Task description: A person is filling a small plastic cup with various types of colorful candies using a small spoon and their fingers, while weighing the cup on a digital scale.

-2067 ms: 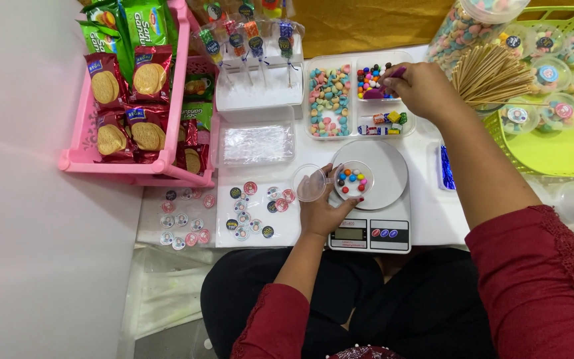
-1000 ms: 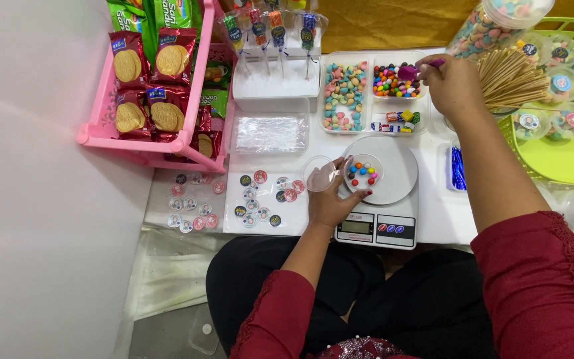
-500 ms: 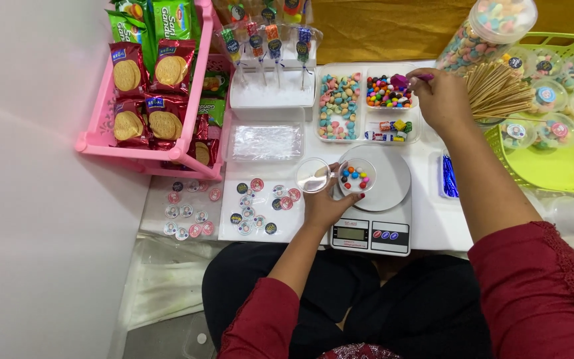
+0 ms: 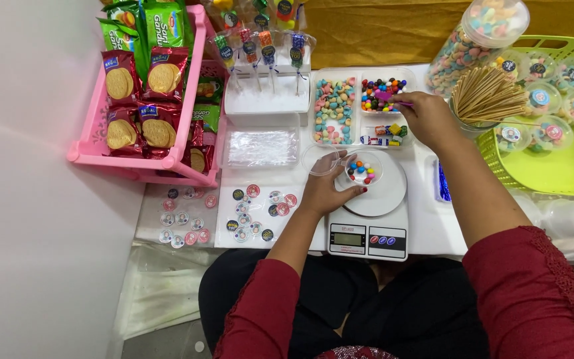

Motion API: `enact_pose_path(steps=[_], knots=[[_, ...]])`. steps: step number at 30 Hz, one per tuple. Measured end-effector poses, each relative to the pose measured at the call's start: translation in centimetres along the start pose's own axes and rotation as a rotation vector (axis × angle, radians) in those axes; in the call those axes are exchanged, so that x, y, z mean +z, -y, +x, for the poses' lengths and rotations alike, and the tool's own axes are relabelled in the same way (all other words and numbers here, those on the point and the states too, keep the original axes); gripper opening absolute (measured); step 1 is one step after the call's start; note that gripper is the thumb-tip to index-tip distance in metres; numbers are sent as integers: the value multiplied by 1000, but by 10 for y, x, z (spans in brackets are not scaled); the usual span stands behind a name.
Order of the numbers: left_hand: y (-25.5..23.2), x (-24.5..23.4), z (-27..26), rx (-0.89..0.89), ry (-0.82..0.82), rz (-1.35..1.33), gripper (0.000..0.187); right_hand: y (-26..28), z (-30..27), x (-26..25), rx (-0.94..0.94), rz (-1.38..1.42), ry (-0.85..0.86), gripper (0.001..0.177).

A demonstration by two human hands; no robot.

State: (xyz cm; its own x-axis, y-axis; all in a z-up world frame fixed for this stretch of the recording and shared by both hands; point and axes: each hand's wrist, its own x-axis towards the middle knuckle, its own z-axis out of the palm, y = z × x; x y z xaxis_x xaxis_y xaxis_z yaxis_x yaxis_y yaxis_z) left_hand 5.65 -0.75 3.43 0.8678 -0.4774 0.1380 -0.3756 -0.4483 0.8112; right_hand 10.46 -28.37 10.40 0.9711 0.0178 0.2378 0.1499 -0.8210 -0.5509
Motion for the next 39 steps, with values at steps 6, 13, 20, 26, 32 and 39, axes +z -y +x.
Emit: enact_pose_path(steps=[6, 13, 20, 26, 32, 39], knots=[[8, 7, 17, 40, -13, -74, 75, -10, 14, 1, -7, 32, -86, 20], [3, -1, 14, 15, -19, -106, 76, -9, 15, 17, 139, 154, -92, 18], [10, 3, 13, 82, -66, -65, 76, 12, 4, -8, 37, 23, -27, 19], [13, 5, 15, 93, -72, -62, 77, 29, -6, -18, 81, 118, -46, 16], [26, 14, 14, 117, -134, -66, 74, 7, -4, 1, 108, 87, -86, 15], [16, 8, 15, 152, -126, -75, 76, 2, 6, -5, 128, 157, -136, 13]])
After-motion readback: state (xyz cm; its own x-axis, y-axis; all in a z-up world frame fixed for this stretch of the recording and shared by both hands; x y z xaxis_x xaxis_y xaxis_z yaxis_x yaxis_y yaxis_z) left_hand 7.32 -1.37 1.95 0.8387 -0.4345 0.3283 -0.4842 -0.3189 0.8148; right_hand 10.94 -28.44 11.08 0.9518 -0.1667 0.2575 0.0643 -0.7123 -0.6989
